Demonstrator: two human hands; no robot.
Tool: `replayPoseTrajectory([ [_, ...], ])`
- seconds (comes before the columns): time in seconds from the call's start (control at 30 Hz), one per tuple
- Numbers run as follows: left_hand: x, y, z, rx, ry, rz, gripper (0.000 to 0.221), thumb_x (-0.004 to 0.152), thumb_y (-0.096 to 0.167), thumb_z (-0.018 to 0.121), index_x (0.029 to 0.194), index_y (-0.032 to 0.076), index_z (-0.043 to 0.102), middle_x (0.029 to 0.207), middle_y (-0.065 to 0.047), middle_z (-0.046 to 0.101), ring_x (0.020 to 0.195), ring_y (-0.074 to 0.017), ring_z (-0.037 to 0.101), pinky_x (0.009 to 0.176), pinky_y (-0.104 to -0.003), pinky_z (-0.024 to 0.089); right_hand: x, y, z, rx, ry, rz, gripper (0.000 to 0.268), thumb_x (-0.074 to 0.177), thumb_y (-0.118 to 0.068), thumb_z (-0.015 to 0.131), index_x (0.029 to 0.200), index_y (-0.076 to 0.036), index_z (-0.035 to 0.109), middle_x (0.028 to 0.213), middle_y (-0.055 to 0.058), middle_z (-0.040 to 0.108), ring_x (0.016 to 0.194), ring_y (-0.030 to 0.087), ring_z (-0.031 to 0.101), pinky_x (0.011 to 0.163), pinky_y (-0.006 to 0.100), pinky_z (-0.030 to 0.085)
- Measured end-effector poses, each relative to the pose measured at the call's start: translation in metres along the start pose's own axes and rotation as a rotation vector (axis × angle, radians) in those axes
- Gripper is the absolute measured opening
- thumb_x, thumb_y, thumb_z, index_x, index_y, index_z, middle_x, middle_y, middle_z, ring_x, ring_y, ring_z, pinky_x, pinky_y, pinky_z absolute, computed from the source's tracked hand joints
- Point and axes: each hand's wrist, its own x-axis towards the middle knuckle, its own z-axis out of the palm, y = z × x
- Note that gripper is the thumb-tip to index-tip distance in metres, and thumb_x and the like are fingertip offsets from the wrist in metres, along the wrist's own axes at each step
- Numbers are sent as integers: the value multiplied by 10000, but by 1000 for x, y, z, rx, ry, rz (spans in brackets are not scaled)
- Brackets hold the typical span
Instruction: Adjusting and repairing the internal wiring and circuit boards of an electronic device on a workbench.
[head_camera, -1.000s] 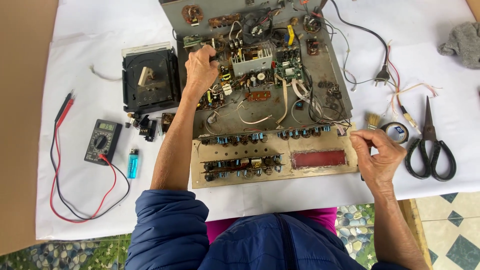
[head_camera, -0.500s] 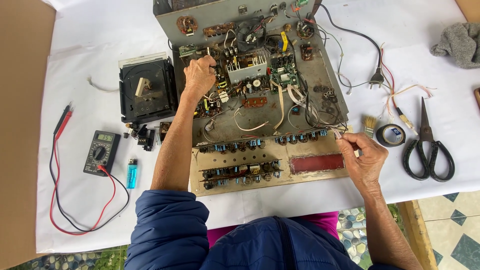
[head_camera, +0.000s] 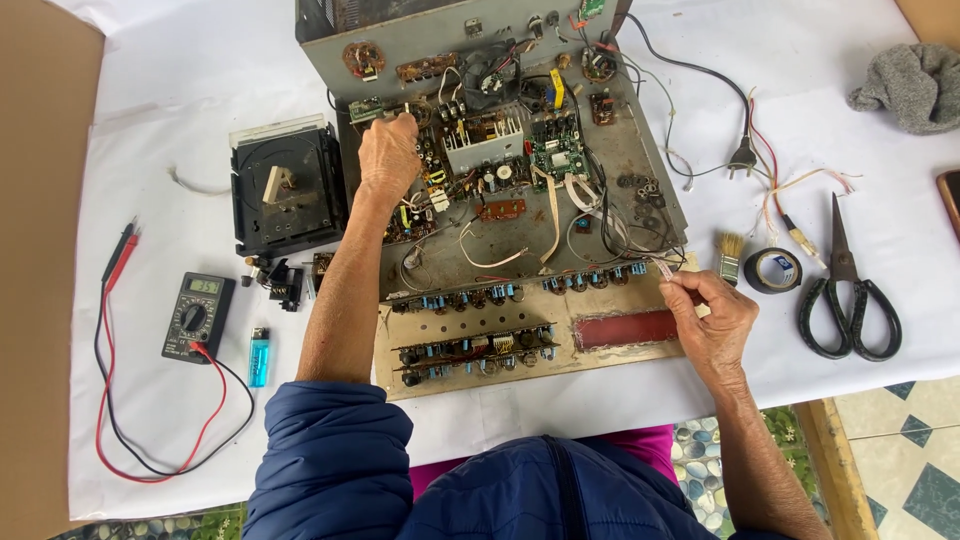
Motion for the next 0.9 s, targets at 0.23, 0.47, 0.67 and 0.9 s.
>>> replayPoseTrajectory([
  [0.23, -7, 8, -12, -61, 8, 9, 41, 975, 44, 661, 951, 16, 679, 889, -216, 710, 841, -496, 728, 672, -604, 639, -5, 9, 0, -21, 17, 26, 61, 978, -54, 815, 943, -20, 778, 695, 138, 679, 634, 267, 660, 630, 346, 545],
  [0.47, -2, -9, 5, -54, 59, 70, 60, 964, 70, 683, 917, 54, 649, 876, -175, 647, 774, -476, 716, 617, -579, 623, -3, 5, 1, -7, 27, 32, 77, 989, -61, 813, 943, -20, 768, 656, 127, 660, 619, 257, 649, 643, 350, 547],
  [0.67, -11, -1, -14, -148, 174, 192, 111, 933, -23, 606, 846, 47, 603, 831, -151, 584, 683, -390, 605, 542, -506, 510, -9, 8, 4, -17, 21, 16, 57, 1003, -38, 787, 979, -1, 750, 758, 108, 682, 680, 207, 636, 678, 318, 521],
  [0.9, -70, 63, -108, -340, 339, 441, 98, 904, -109, 611, 940, -25, 646, 830, -130, 606, 557, -196, 504, 494, -338, 400, -11, 7, 7, 43, 27, -1, 48, 1026, 34, 748, 1032, 65, 712, 876, 147, 692, 700, 197, 636, 640, 299, 512],
])
